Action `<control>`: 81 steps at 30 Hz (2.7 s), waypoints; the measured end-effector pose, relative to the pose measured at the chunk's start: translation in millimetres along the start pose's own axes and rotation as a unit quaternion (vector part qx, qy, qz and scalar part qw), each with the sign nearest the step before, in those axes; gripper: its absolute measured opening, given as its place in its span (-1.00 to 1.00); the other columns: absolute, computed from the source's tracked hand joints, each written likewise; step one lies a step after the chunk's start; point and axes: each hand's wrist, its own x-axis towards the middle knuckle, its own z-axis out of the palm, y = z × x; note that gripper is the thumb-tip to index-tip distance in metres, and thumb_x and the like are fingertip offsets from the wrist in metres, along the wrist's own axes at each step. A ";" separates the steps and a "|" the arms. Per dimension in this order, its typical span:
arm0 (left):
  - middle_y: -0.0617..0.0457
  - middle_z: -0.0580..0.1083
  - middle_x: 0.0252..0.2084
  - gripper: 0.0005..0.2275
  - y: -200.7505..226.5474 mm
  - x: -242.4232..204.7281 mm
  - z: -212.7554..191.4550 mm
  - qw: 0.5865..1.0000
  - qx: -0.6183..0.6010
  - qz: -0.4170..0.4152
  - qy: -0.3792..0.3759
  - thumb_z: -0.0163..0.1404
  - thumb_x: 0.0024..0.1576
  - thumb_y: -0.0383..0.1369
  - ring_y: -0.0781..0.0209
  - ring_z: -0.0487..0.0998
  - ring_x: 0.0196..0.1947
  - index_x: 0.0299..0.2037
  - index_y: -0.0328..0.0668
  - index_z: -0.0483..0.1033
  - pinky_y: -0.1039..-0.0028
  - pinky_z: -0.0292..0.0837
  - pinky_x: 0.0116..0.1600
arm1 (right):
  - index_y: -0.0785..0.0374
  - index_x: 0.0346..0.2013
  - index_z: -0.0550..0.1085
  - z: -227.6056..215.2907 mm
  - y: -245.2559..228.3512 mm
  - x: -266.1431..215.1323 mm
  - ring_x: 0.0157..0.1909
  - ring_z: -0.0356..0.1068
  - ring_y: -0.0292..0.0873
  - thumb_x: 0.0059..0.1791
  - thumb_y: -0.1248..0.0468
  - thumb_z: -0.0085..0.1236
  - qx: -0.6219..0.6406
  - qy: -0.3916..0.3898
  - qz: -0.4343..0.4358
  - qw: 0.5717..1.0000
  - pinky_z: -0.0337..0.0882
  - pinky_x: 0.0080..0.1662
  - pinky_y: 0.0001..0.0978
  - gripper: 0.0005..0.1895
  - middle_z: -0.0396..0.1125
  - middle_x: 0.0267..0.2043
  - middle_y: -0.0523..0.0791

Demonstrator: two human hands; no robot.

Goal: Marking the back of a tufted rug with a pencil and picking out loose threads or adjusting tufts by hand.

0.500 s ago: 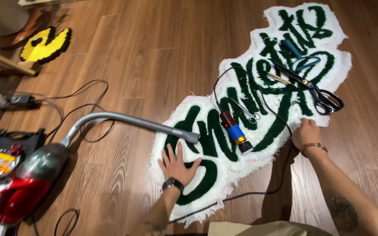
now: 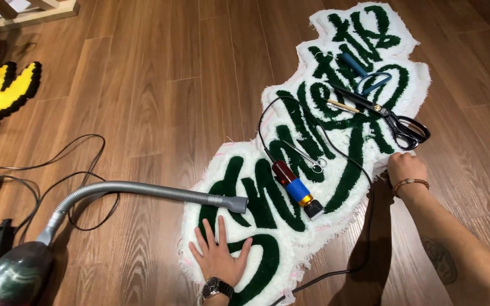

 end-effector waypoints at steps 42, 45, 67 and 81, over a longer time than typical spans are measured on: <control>-0.28 -0.07 0.59 -0.12 -45.1 38.1 -43.0 0.978 -0.192 0.076 -0.039 -0.01 0.10 0.25 -0.30 -0.16 0.57 0.55 -0.03 0.03 -0.25 -0.43 0.48 | -0.16 -0.32 0.69 -104.8 13.2 -111.1 -0.19 0.66 -0.46 0.09 -0.25 -0.14 -0.205 -0.380 -0.141 0.891 0.59 -0.10 -0.53 -0.50 0.66 -0.22 -0.42; -0.30 -0.06 0.59 -0.21 -28.9 38.8 -44.2 0.973 -0.216 0.083 -0.009 -0.03 0.16 0.14 -0.33 -0.08 0.56 0.56 0.00 0.04 -0.23 -0.33 0.49 | -0.14 0.01 0.62 -178.5 -41.5 -109.4 -0.09 0.68 -0.29 0.09 -0.28 -0.16 -0.012 -0.373 -0.124 0.919 0.67 -0.01 -0.40 -0.48 0.65 -0.09 -0.27; 0.05 0.29 0.27 -0.48 -14.8 124.0 -35.4 0.980 -0.003 0.173 -0.093 -0.09 0.30 0.03 0.06 0.15 0.37 0.43 0.18 0.18 0.04 0.00 0.35 | 0.30 0.13 0.54 -183.1 -168.1 -133.6 0.12 0.51 0.17 -0.20 -0.11 0.36 0.488 -0.428 -0.022 0.761 0.47 0.15 0.03 -0.26 0.52 -0.05 0.13; 0.00 0.30 0.29 -0.59 -59.7 55.4 -67.7 0.983 -0.044 0.165 -0.074 0.01 0.21 -0.23 0.02 0.13 0.49 0.28 0.23 0.30 -0.29 -0.31 0.49 | 0.27 0.07 0.56 -183.2 -168.1 -131.6 0.12 0.53 0.19 -0.13 -0.32 0.18 0.350 -0.387 -0.071 0.850 0.48 0.12 0.01 -0.22 0.53 -0.08 0.16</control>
